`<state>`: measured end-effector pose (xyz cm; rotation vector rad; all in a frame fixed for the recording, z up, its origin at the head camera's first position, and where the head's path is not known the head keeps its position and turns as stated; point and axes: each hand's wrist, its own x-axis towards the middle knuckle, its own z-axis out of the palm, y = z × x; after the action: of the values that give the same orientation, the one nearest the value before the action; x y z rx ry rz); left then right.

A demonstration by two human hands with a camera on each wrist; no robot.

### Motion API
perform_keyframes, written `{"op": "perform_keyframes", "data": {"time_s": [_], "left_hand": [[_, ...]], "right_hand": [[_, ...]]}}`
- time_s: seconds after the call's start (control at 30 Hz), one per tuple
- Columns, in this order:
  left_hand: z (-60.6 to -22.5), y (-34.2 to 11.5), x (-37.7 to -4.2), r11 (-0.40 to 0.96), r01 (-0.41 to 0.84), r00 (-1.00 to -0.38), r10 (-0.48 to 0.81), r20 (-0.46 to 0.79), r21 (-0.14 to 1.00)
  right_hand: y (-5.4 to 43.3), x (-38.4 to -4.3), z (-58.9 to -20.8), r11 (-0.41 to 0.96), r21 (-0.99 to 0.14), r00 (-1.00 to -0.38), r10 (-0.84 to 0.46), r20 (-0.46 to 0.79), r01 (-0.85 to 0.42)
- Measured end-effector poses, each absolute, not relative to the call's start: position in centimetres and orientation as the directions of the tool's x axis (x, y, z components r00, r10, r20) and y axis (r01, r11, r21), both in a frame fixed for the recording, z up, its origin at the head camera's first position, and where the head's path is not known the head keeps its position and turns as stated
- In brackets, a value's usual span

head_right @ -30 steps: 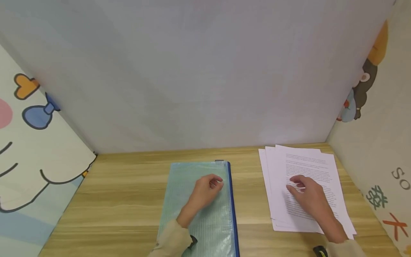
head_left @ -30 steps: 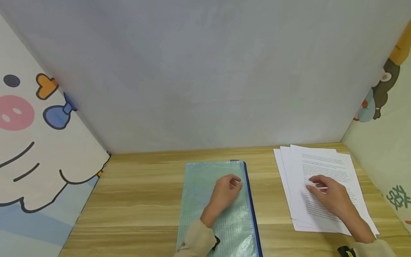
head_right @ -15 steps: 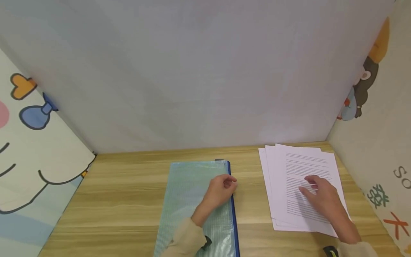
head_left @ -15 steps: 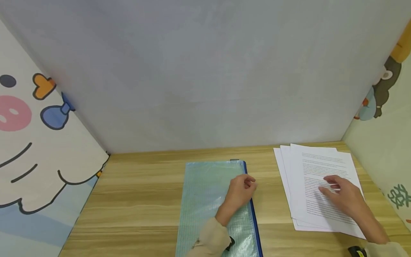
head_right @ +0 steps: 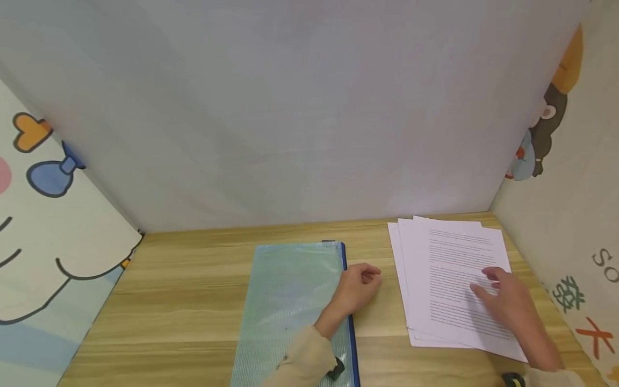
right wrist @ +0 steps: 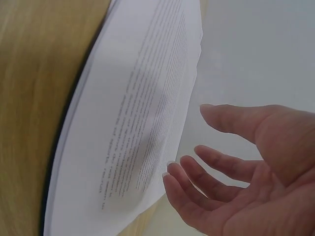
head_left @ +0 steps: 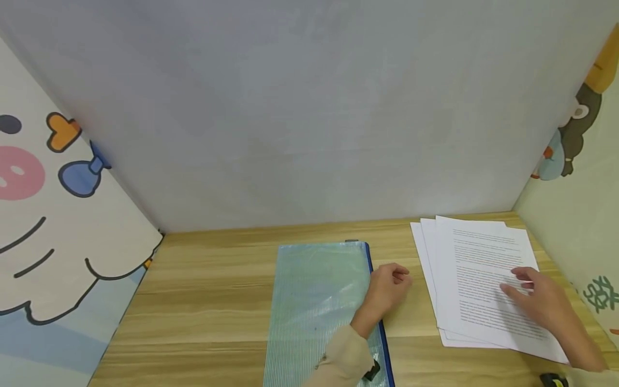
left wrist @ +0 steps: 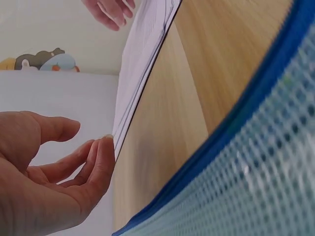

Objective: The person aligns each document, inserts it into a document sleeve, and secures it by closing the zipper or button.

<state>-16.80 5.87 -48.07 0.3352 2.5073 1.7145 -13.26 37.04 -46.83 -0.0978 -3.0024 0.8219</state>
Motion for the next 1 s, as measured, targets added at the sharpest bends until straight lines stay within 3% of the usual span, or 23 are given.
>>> {"op": "perform_keyframes", "data": {"time_s": [0.2, 0.7, 1.0], "left_hand": [[-48.3, 7.6, -16.7, 0.307, 0.128, -0.974, 0.219, 0.061, 0.943], [-48.6, 11.8, -16.8, 0.262, -0.058, -0.983, 0.151, -0.1, 0.963], [-48.5, 13.3, -16.5, 0.326, -0.124, -0.979, 0.113, -0.168, 0.937]], "right_hand": [[38.0, -13.1, -46.9, 0.863, -0.497, -0.995, 0.103, -0.013, 0.096], [40.1, -12.6, -47.6, 0.863, -0.457, -0.976, 0.206, -0.072, 0.216], [40.5, -12.4, -47.4, 0.867, -0.453, -0.978, 0.185, -0.097, 0.208]]}}
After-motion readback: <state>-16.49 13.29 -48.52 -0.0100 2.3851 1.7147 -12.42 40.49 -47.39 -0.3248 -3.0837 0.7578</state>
